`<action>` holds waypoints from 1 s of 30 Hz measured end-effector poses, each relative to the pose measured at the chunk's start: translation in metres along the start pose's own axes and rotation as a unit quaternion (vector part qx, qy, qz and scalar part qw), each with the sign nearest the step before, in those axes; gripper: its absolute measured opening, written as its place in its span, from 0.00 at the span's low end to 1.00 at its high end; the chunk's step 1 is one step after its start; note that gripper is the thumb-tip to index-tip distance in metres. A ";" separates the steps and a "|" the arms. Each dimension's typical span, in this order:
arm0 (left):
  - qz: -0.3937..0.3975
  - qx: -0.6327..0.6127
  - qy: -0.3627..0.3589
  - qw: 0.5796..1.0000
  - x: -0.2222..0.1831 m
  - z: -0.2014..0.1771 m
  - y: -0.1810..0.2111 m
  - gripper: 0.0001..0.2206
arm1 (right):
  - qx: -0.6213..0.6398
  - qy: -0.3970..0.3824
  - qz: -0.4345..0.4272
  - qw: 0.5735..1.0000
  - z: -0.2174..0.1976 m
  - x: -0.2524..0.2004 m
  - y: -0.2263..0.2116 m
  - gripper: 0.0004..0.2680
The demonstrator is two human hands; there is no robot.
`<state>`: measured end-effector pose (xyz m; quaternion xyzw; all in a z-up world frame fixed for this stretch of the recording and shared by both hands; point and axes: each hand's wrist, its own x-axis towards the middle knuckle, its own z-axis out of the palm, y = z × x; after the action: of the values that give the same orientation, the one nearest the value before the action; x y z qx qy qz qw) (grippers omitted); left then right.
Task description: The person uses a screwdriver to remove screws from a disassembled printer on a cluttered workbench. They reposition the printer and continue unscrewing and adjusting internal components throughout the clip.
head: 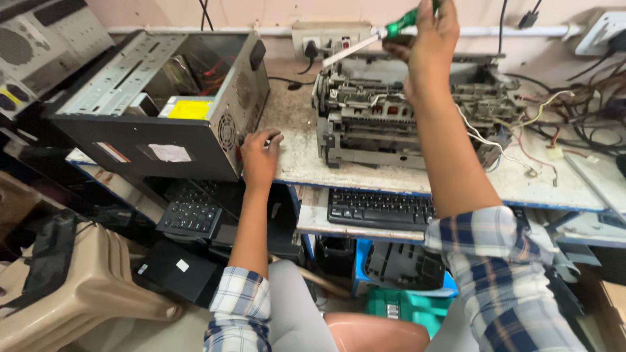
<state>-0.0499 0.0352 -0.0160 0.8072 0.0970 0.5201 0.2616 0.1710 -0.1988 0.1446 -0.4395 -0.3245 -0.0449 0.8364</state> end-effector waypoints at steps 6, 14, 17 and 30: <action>-0.068 -0.177 0.108 0.976 0.010 0.013 0.043 0.07 | -0.039 -0.044 -0.053 0.997 0.006 -0.008 0.000 0.11; -0.007 -0.247 0.177 0.953 0.030 0.047 0.115 0.08 | -0.037 -0.065 -0.075 0.994 0.005 -0.017 -0.002 0.11; -0.011 -0.285 0.201 0.937 0.032 0.054 0.119 0.08 | -0.055 -0.057 -0.071 0.994 0.009 -0.016 -0.005 0.13; -0.028 -0.346 0.176 0.921 0.033 0.062 0.115 0.07 | -0.065 -0.056 -0.077 0.993 0.006 -0.011 0.006 0.09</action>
<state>0.0065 -0.0670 0.0505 0.5588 -0.0218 0.6473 0.5179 0.1615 -0.1929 0.1360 -0.4685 -0.4000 -0.1055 0.7807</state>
